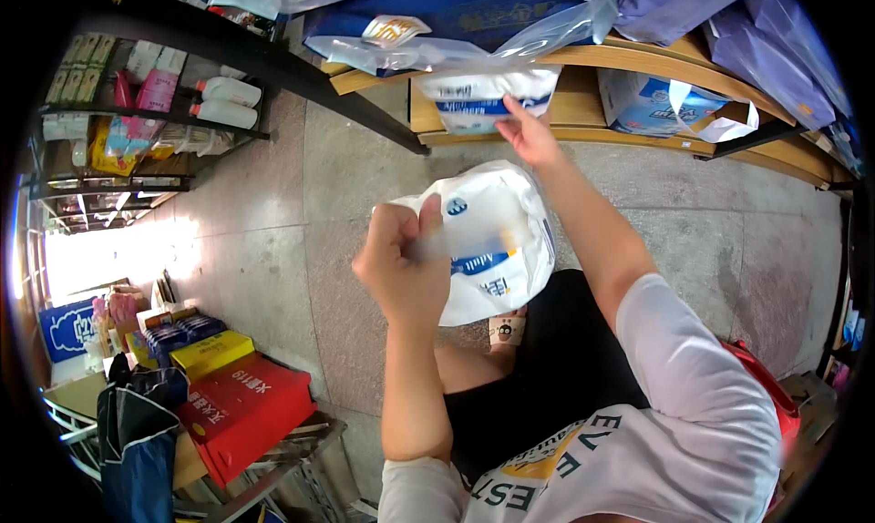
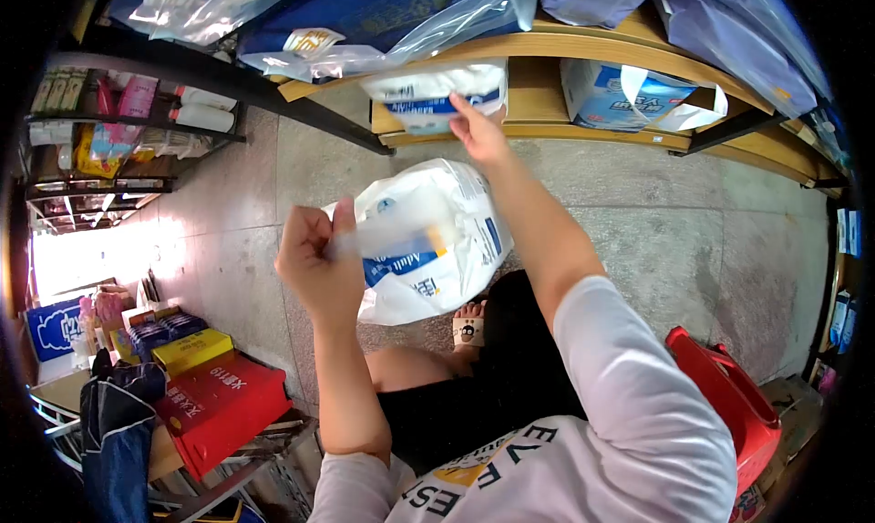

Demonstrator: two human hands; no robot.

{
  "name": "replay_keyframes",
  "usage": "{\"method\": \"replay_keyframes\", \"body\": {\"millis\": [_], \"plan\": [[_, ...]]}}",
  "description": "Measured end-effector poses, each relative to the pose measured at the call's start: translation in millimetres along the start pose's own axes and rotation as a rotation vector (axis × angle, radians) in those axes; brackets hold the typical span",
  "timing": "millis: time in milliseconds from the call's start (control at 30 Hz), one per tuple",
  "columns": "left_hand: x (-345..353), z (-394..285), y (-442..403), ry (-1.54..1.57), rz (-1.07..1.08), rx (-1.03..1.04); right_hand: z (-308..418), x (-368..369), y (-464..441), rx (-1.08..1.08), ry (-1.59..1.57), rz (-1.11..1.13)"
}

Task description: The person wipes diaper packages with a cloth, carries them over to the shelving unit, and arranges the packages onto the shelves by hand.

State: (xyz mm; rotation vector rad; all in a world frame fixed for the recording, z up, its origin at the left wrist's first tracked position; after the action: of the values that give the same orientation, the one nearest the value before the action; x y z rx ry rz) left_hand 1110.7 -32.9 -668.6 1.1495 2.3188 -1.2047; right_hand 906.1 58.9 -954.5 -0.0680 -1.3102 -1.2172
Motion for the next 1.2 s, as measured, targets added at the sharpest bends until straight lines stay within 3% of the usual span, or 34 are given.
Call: {"method": "replay_keyframes", "body": {"millis": [67, 100, 167, 200, 267, 333, 400, 467, 500, 633, 667, 733, 800, 833, 867, 967, 1033, 1067, 1133, 1200], "plan": [[-10.9, 0.7, 10.0, 0.013, -0.002, -0.099, 23.6, 14.7, -24.0, -0.040, 0.086, 0.114], [-16.0, -6.8, 11.3, -0.062, 0.047, -0.171, 33.4, 12.4, -47.2, -0.048, 0.088, -0.071], [-20.2, -11.1, 13.5, -0.029, 0.024, -0.208, 46.6, 20.8, -63.1, -0.074, 0.178, -0.216], [-21.0, -11.6, 17.6, 0.008, 0.010, -0.242, 50.0, 30.4, -59.6, -0.095, 0.265, -0.053], [-21.8, -4.0, 24.2, 0.036, -0.037, -0.293, 49.4, 37.8, -70.4, -0.011, 0.224, -0.183], [-26.0, -2.8, 22.4, -0.207, -0.045, 0.013, 45.5, 32.3, -59.7, 0.100, 0.295, -0.067], [-27.3, -1.8, 19.2, -0.284, -0.051, -0.029, 44.9, 21.5, -13.4, -0.009, 0.725, -0.092], [-25.0, 3.6, 12.8, -0.216, -0.049, -0.073, 36.2, -26.8, 14.7, 0.195, 1.097, 0.010], [-24.6, 4.7, 8.4, -0.234, -0.040, -0.082, 24.5, -43.6, 46.3, 0.114, 1.070, 0.082], [-11.2, 9.9, -12.6, -0.137, -0.152, -0.068, -9.2, -88.6, 143.5, 0.602, 1.254, 0.030], [-4.9, 5.6, -18.7, -0.140, -0.155, -0.056, -14.3, -79.4, 156.9, 0.591, 1.250, 0.037], [9.8, -9.3, -30.4, 0.016, -0.259, 0.016, -29.8, -50.5, 179.7, 0.843, 0.763, -0.036], [32.1, -27.6, -32.7, 0.151, -0.247, 0.104, -52.3, -53.4, 153.2, 0.673, 0.404, 0.170], [43.0, -40.0, -30.4, 0.148, -0.207, 0.157, -42.0, -13.5, 168.8, 0.544, 0.220, 0.265], [53.0, -49.5, -28.6, 0.127, -0.169, 0.222, -51.2, -8.4, 158.9, 0.534, 0.211, 0.254], [80.8, -40.7, -20.2, 0.176, -0.024, 0.169, -41.1, 3.5, 125.8, 0.169, -0.090, 0.342], [78.3, -27.8, -23.8, 0.090, -0.006, 0.199, -27.4, 4.6, 114.1, 0.224, -0.240, 0.313], [75.2, -20.1, -26.4, -0.005, -0.003, 0.221, -14.6, 6.2, 103.2, 0.165, -0.220, 0.390], [76.7, -1.7, -24.4, -0.026, 0.121, 0.177, -0.9, -14.9, 83.9, 0.301, 0.018, 0.158], [78.8, 11.7, -21.7, -0.065, 0.259, 0.231, 6.0, -21.0, 64.7, 0.301, 0.063, 0.099]]}}
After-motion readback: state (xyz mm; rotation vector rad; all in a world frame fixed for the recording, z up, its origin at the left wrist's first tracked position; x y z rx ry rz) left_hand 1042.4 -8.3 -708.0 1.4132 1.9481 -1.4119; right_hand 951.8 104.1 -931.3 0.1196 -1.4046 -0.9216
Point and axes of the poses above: each hand's wrist, its own y-axis away from the middle knuckle, its own x-axis out of the palm, z = x × y, the point moved 4 cm from there along -y, towards the middle knuckle, and after that the axes turned 12 degrees about x, right-handed, at the moved point
